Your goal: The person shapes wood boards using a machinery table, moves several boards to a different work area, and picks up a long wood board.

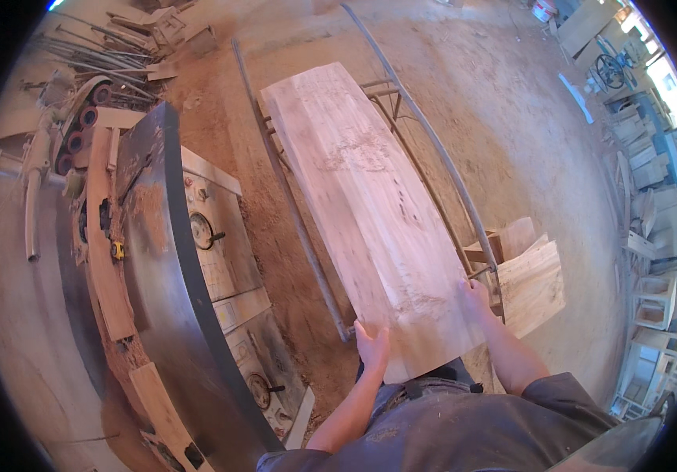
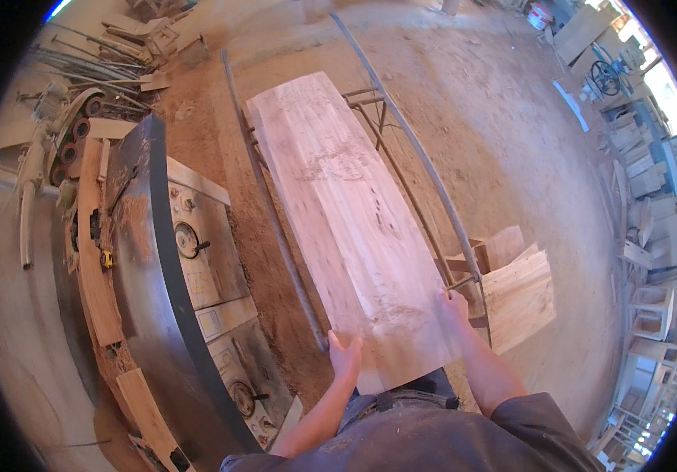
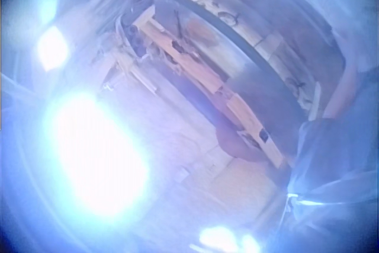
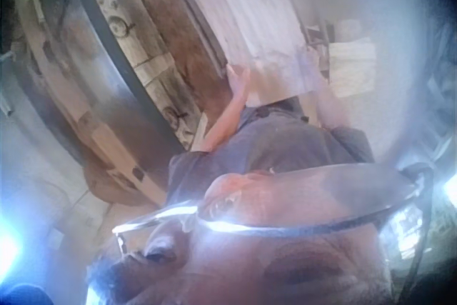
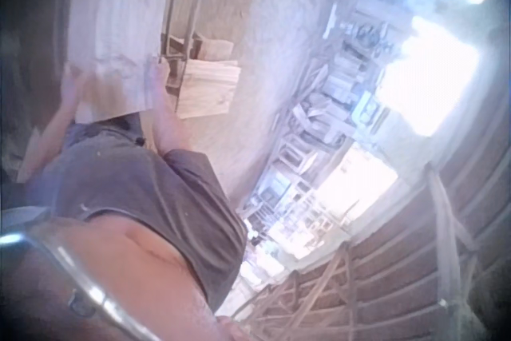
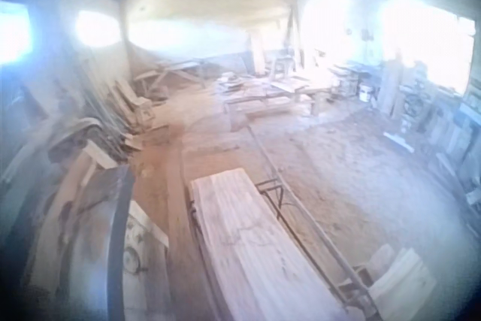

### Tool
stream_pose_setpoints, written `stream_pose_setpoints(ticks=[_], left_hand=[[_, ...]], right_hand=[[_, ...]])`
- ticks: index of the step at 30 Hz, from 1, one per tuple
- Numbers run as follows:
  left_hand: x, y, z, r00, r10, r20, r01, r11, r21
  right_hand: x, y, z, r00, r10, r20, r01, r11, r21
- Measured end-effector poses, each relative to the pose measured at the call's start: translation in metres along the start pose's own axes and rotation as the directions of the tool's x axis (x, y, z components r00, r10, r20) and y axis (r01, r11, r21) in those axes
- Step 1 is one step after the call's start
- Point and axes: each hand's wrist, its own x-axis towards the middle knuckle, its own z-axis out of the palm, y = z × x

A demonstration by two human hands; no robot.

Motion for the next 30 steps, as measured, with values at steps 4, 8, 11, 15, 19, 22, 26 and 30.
stream_pose_setpoints(ticks=[4, 8, 11, 15, 19, 22, 26, 30], left_hand=[[-0.041, -0.006, 0.019, 0.993, 0.116, -0.005, -0.116, 0.993, 0.001], [-0.092, -0.023, 0.084, 0.975, 0.211, 0.063, -0.216, 0.974, 0.075], [-0.132, -0.023, 0.138, 0.944, 0.177, 0.279, -0.166, 0.984, -0.061], [-0.174, -0.015, 0.194, 0.827, 0.092, 0.554, -0.078, 0.996, -0.050], [-0.192, 0.050, 0.201, 0.767, 0.282, 0.576, -0.055, 0.924, -0.379], [-0.207, 0.122, 0.186, 0.802, 0.417, 0.429, -0.048, 0.759, -0.649], [-0.220, 0.175, 0.148, 0.842, 0.422, 0.336, -0.152, 0.783, -0.603], [-0.214, 0.168, 0.133, 0.813, 0.548, 0.197, -0.430, 0.793, -0.433]], right_hand=[[-0.002, 0.007, -0.019, 0.995, -0.057, -0.078, 0.051, 0.996, -0.074], [0.007, 0.011, -0.090, 0.979, -0.131, -0.159, 0.095, 0.972, -0.213], [0.004, 0.022, -0.177, 0.961, -0.228, -0.159, 0.182, 0.948, -0.260], [-0.052, 0.008, -0.281, 0.940, -0.287, -0.185, 0.193, 0.893, -0.405], [-0.132, 0.002, -0.326, 0.875, -0.457, -0.161, 0.337, 0.812, -0.478], [-0.191, -0.004, -0.325, 0.833, -0.550, -0.058, 0.437, 0.719, -0.540], [-0.251, -0.026, -0.296, 0.776, -0.631, 0.015, 0.552, 0.667, -0.501], [-0.279, -0.043, -0.271, 0.728, -0.684, 0.045, 0.609, 0.615, -0.501]])
